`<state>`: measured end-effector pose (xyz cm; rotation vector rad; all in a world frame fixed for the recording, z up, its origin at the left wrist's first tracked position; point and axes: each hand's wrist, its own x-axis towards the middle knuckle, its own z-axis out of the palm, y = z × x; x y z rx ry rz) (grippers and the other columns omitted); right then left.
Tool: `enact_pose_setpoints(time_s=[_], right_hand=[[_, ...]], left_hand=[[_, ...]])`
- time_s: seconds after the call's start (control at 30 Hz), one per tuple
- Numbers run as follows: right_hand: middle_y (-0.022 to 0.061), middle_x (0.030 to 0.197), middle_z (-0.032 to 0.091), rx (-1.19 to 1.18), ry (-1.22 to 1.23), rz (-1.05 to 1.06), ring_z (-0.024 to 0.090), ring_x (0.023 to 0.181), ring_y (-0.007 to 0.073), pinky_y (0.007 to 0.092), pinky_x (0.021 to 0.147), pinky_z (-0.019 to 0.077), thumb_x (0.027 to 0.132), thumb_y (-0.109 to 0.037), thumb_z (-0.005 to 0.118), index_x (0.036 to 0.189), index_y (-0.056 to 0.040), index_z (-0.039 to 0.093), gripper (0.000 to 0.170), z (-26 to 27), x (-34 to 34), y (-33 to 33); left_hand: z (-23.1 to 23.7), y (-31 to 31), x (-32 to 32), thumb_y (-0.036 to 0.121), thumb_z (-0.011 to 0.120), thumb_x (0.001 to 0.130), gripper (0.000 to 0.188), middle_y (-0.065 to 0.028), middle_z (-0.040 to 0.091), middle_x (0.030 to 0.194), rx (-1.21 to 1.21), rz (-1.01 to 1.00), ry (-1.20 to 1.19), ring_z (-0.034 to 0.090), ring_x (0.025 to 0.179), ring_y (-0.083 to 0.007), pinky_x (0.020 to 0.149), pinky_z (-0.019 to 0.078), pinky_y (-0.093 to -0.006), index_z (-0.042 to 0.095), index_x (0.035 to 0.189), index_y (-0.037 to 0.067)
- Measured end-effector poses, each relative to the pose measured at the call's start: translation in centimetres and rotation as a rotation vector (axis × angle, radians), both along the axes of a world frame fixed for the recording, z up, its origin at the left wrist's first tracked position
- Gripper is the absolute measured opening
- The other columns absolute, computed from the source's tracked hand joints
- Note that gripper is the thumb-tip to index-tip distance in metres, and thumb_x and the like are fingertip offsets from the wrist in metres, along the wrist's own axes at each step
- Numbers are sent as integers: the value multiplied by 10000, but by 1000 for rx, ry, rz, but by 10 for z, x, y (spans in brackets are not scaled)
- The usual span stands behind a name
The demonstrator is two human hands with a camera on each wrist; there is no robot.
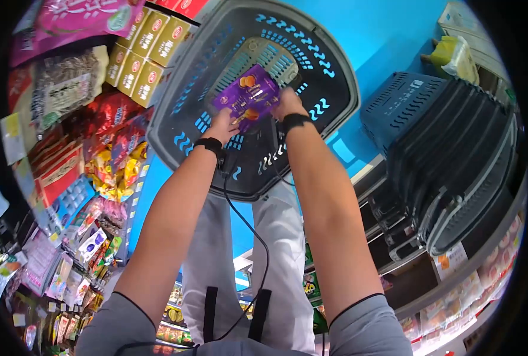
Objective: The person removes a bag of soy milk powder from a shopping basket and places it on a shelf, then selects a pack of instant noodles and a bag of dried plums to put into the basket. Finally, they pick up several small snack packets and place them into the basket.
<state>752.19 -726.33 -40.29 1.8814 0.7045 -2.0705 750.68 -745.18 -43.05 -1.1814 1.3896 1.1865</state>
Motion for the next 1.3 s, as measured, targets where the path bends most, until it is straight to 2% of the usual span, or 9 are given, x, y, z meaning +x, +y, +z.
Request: enact_pose_setpoints(time_s=[0.07, 0.1, 0.13, 0.3, 0.4, 0.67, 0.77, 1.17, 1.3], right_hand=[[142, 1107, 641, 350, 114, 743, 628, 1008, 292, 389, 820, 513, 888, -176, 479, 1081, -17, 580, 270, -54, 4, 3], [158, 1063, 671, 637, 116, 1548, 627, 1061, 282, 334, 854, 504, 861, -174, 544, 1052, 4, 616, 270, -122, 11, 14], [170, 1067, 669, 742, 108, 1762, 611, 1093, 300, 358, 880, 495, 819, -170, 591, 1063, 14, 616, 306, -95, -2, 11], [207, 1193, 599, 732, 98, 1460, 577, 1130, 347, 393, 942, 473, 777, -165, 626, 1144, 12, 588, 409, -267, 26, 2], [197, 1102, 638, 839, -320, 1310, 543, 1147, 356, 397, 957, 454, 774, -237, 667, 1098, -39, 636, 380, -167, -10, -26], [149, 1172, 586, 1015, -218, 1495, 563, 1083, 376, 445, 903, 474, 799, -227, 634, 1083, -92, 640, 314, -95, -5, -49], [213, 1040, 604, 921, 85, 1358, 597, 943, 417, 462, 857, 484, 821, -200, 603, 985, -50, 623, 224, -77, 13, -51], [169, 752, 580, 1011, 90, 800, 573, 726, 355, 423, 668, 450, 820, -176, 650, 839, 6, 515, 227, 214, 110, -56], [108, 740, 595, 928, 336, 582, 562, 635, 185, 334, 593, 453, 872, -129, 614, 820, -2, 510, 172, 333, 138, -39]], left_hand=[[-34, -6, 10, 369, 496, 897, 525, -148, 514, 1258, -27, -54, 2, 515, 1138, -336, 936, 434, -470, 414, 1320, 69], [-38, -5, 13, 367, 503, 890, 492, -129, 526, 1210, -21, -79, -14, 529, 1085, -316, 893, 446, -459, 444, 1283, 78], [-48, -8, 21, 364, 510, 883, 459, -110, 537, 1163, -18, -104, -34, 543, 1033, -296, 850, 458, -448, 475, 1246, 86], [-50, -12, 55, 341, 512, 889, 390, -74, 552, 1099, 35, 67, -38, 561, 904, -241, 742, 496, -409, 499, 1219, 134], [-28, -6, 54, 280, 510, 900, 374, -80, 552, 1109, 56, 159, -67, 577, 929, -243, 717, 545, -375, 482, 1229, 104], [-12, -5, 61, 295, 556, 850, 236, -28, 568, 883, 23, 308, -57, 608, 699, -170, 544, 519, -309, 551, 975, 95], [4, -13, 72, 287, 513, 879, 342, -159, 520, 1142, 205, 440, -65, 543, 1028, -328, 930, 450, -461, 493, 1136, 62], [247, -38, 102, 448, 649, 814, 882, -219, 392, 1356, 312, 402, -74, 495, 1142, -372, 995, 409, -496, 185, 1445, 42], [337, -72, 99, 352, 530, 905, 657, -199, 459, 1327, 330, 256, 97, 529, 1132, -362, 960, 444, -469, 261, 1411, 30]])
